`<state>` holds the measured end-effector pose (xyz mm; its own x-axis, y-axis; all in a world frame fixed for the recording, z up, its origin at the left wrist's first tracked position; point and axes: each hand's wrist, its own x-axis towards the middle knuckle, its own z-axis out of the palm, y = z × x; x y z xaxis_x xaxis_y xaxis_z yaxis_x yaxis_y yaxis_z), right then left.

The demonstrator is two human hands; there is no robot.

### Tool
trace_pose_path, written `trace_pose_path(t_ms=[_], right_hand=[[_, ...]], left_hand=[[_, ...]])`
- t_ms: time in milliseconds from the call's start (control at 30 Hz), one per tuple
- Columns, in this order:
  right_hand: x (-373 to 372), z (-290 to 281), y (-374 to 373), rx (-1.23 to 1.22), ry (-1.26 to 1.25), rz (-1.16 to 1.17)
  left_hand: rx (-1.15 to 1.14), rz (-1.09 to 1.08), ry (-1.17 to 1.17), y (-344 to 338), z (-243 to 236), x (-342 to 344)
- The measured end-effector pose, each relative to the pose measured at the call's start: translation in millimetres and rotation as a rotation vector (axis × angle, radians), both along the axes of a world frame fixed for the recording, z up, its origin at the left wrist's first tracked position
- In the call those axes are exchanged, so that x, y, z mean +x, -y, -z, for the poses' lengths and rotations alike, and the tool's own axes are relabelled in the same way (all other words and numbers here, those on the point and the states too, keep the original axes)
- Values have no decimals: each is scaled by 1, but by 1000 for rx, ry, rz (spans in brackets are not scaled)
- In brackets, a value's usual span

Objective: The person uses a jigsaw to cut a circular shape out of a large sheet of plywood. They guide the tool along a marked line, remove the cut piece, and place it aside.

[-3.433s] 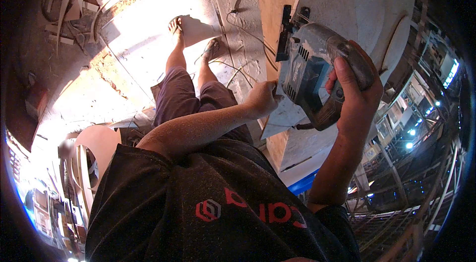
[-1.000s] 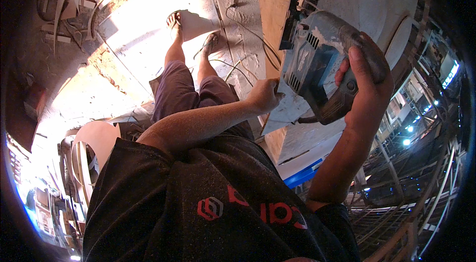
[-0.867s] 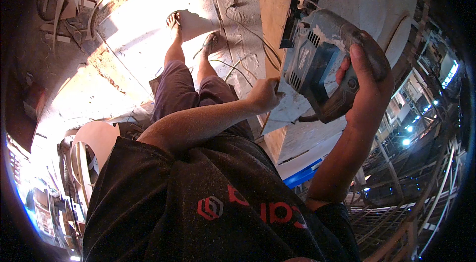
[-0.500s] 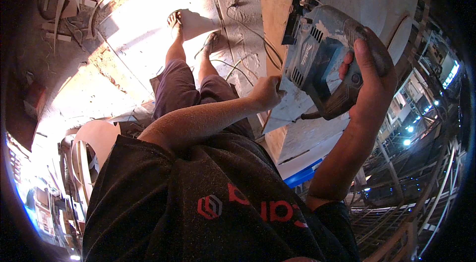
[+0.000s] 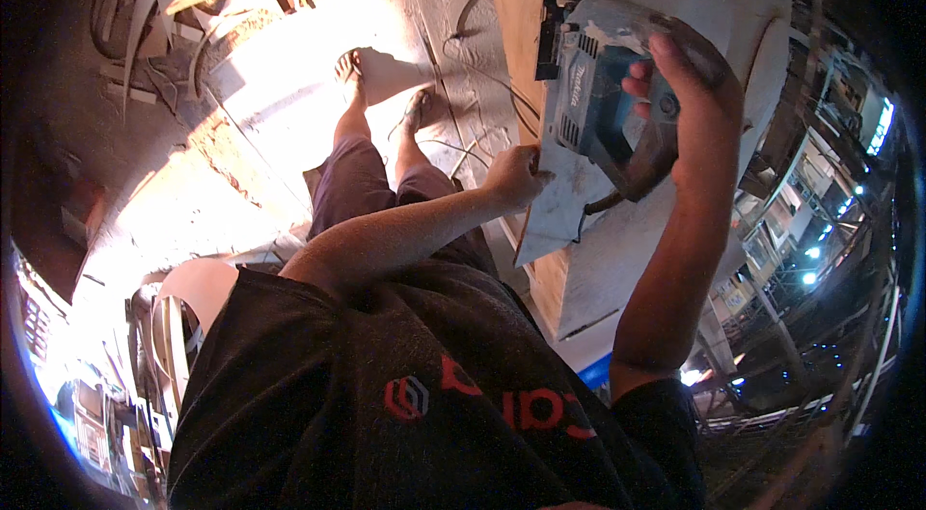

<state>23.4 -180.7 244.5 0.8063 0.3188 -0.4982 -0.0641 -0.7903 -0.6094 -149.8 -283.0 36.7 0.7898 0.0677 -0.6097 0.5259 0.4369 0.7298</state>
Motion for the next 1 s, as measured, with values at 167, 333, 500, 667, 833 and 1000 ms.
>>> trace_pose_path(t_ms=[167, 333, 500, 667, 833, 1000], right_hand=[[-1, -3, 12, 45, -7, -31], [-16, -56, 50, 79, 59, 121], [-29, -102, 129, 316, 120, 233], [-39, -138, 246, 467, 263, 363], [-45, -181, 378, 472, 416, 562], [-53, -177, 448, 476, 582, 660]], left_hand=[[-37, 9, 21, 7, 23, -3], [-156, 37, 15, -9, 11, -13], [-226, 105, 29, -23, 10, -21], [-164, 186, 68, -32, 7, -28], [-267, 208, 44, -53, -37, -23], [-156, -245, 113, -116, -49, -57]])
